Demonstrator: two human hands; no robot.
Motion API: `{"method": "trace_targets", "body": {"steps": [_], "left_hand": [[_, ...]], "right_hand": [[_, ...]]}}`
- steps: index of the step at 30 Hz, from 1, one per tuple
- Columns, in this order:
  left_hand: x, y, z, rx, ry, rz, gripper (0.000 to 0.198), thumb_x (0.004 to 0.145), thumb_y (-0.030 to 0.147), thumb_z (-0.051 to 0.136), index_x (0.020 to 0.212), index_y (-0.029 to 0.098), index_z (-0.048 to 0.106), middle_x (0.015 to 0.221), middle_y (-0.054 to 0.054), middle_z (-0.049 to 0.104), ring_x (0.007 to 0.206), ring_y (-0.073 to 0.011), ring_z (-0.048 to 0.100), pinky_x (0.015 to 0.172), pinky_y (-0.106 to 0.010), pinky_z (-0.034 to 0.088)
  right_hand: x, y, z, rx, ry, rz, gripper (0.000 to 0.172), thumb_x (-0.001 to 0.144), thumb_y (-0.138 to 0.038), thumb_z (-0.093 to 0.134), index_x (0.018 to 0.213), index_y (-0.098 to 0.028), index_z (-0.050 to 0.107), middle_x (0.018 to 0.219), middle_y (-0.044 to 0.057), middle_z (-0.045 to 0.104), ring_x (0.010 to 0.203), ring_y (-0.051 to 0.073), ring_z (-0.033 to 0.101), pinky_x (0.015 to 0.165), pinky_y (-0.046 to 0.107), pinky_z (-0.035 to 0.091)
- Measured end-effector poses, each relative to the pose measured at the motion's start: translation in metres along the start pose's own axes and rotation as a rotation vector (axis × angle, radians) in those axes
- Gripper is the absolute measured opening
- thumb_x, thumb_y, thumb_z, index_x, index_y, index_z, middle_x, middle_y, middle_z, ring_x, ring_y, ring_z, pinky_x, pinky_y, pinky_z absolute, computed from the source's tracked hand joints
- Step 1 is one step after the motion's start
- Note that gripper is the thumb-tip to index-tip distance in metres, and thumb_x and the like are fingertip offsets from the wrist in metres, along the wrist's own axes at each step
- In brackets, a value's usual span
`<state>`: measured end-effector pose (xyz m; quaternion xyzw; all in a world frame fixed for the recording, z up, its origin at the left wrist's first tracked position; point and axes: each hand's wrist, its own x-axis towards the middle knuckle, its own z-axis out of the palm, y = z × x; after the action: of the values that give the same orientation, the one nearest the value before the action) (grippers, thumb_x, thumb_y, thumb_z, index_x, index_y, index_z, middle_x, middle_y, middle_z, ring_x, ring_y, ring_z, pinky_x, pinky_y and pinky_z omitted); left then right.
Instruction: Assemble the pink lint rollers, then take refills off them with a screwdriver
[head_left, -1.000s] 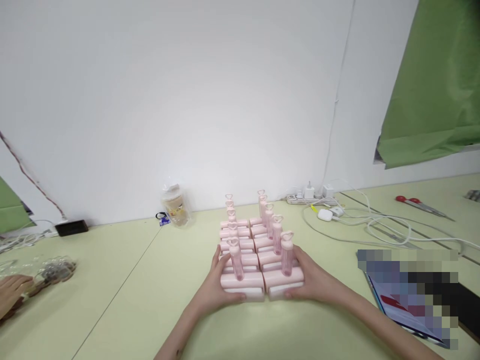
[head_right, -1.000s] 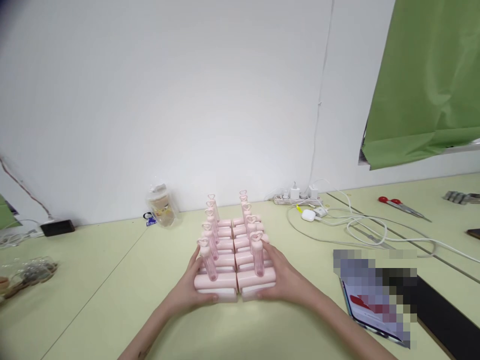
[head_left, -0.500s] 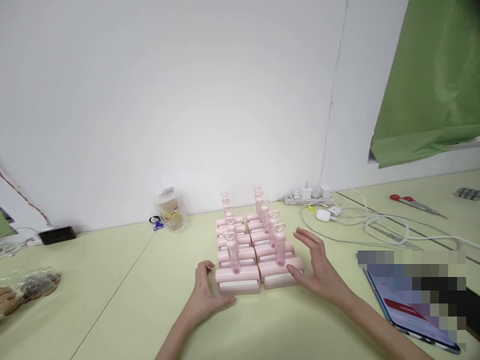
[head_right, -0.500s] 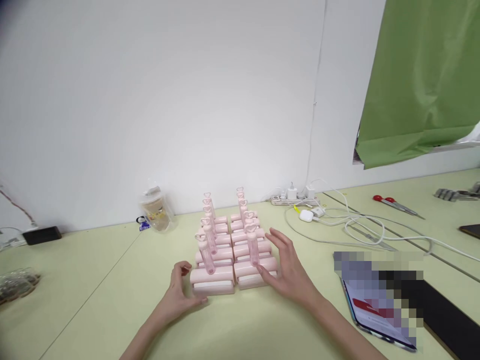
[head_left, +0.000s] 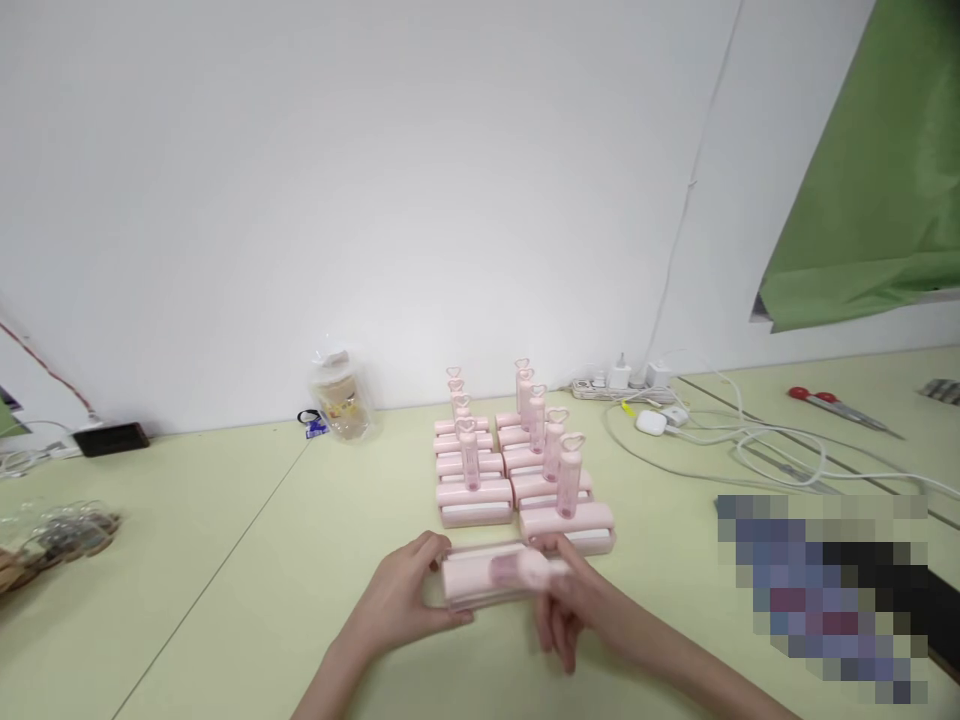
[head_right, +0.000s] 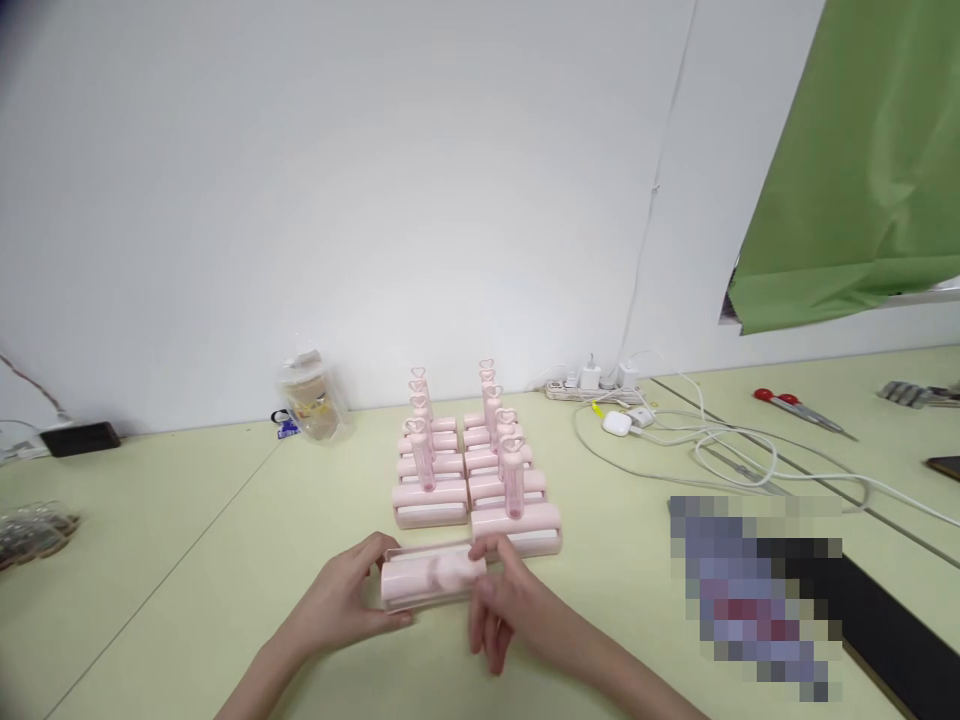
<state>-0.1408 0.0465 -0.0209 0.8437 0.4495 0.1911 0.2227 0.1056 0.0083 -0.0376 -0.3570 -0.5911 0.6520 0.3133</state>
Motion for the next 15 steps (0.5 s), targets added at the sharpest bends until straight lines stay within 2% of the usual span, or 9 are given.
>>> {"method": "trace_targets", "body": {"steps": [3, 5, 7, 8, 9, 11, 12, 13, 15], "left_hand": [[-0.002, -0.001, 0.004, 0.072, 0.073, 0.119, 0.032, 0.071, 0.035, 0.060, 0.101, 0.026, 0.053, 0.084, -0.002, 0.062, 0.069, -0.0193, 0.057, 0.061, -0.027, 0.040], [-0.003, -0.004, 0.006, 0.071, 0.111, 0.135, 0.031, 0.075, 0.030, 0.054, 0.106, 0.027, 0.054, 0.082, -0.003, 0.063, 0.067, -0.0192, 0.057, 0.061, -0.027, 0.040], [-0.005, -0.007, 0.004, -0.032, 0.099, 0.072, 0.037, 0.076, 0.030, 0.052, 0.113, 0.029, 0.050, 0.089, -0.004, 0.063, 0.073, -0.0203, 0.059, 0.067, -0.029, 0.043], [-0.007, -0.007, 0.002, -0.132, 0.061, 0.030, 0.048, 0.074, 0.034, 0.057, 0.120, 0.030, 0.044, 0.097, -0.004, 0.062, 0.081, -0.0215, 0.059, 0.072, -0.030, 0.044], [-0.008, -0.007, -0.002, -0.259, -0.011, 0.002, 0.067, 0.068, 0.039, 0.064, 0.128, 0.032, 0.033, 0.106, -0.005, 0.059, 0.090, -0.0232, 0.058, 0.079, -0.032, 0.044], [-0.010, -0.005, -0.009, -0.562, -0.223, 0.010, 0.118, 0.045, 0.054, 0.077, 0.138, 0.031, 0.007, 0.120, -0.008, 0.052, 0.106, -0.0278, 0.053, 0.092, -0.039, 0.038], [-0.010, -0.002, -0.012, -0.716, -0.311, 0.017, 0.134, 0.035, 0.063, 0.077, 0.139, 0.030, -0.002, 0.122, -0.010, 0.050, 0.109, -0.0298, 0.051, 0.095, -0.041, 0.035], [-0.010, 0.001, -0.012, -0.843, -0.362, 0.003, 0.136, 0.033, 0.071, 0.071, 0.139, 0.029, -0.002, 0.121, -0.010, 0.051, 0.109, -0.0306, 0.051, 0.096, -0.043, 0.034], [-0.009, 0.008, -0.009, -0.992, -0.328, -0.076, 0.118, 0.042, 0.081, 0.058, 0.139, 0.029, 0.016, 0.117, -0.009, 0.055, 0.107, -0.0303, 0.052, 0.094, -0.041, 0.036]], "right_hand": [[-0.001, -0.006, 0.009, 0.262, -0.131, 0.070, 0.053, 0.081, -0.069, 0.024, 0.110, -0.025, 0.025, 0.078, 0.005, 0.064, 0.051, 0.017, 0.063, 0.044, 0.026, 0.043], [-0.004, -0.009, 0.017, 0.339, -0.118, 0.077, 0.050, 0.079, -0.063, 0.044, 0.110, -0.027, 0.027, 0.087, 0.004, 0.061, 0.059, 0.017, 0.066, 0.048, 0.025, 0.045], [-0.009, -0.010, 0.023, 0.325, -0.088, 0.055, 0.053, 0.073, -0.049, 0.063, 0.109, -0.027, 0.030, 0.089, 0.000, 0.058, 0.057, 0.010, 0.061, 0.050, 0.021, 0.042], [-0.011, -0.011, 0.025, 0.285, -0.086, 0.031, 0.055, 0.071, -0.042, 0.068, 0.110, -0.026, 0.032, 0.088, -0.002, 0.056, 0.053, 0.005, 0.054, 0.049, 0.017, 0.038], [-0.014, -0.012, 0.026, 0.229, -0.105, 0.011, 0.056, 0.070, -0.037, 0.070, 0.111, -0.026, 0.033, 0.087, -0.004, 0.056, 0.050, 0.002, 0.047, 0.047, 0.015, 0.033], [-0.018, -0.015, 0.026, 0.099, -0.182, -0.015, 0.050, 0.073, -0.033, 0.068, 0.112, -0.026, 0.037, 0.086, -0.004, 0.055, 0.049, 0.001, 0.036, 0.044, 0.015, 0.025], [-0.020, -0.017, 0.026, 0.033, -0.224, -0.023, 0.046, 0.075, -0.032, 0.066, 0.111, -0.026, 0.039, 0.086, -0.004, 0.054, 0.051, 0.002, 0.034, 0.045, 0.015, 0.024], [-0.021, -0.018, 0.026, -0.026, -0.256, -0.025, 0.041, 0.076, -0.031, 0.065, 0.109, -0.026, 0.040, 0.088, -0.004, 0.054, 0.053, 0.002, 0.034, 0.046, 0.015, 0.024], [-0.023, -0.020, 0.026, -0.104, -0.271, -0.015, 0.034, 0.077, -0.029, 0.063, 0.101, -0.025, 0.039, 0.089, -0.004, 0.053, 0.057, 0.004, 0.034, 0.048, 0.015, 0.026]]}}
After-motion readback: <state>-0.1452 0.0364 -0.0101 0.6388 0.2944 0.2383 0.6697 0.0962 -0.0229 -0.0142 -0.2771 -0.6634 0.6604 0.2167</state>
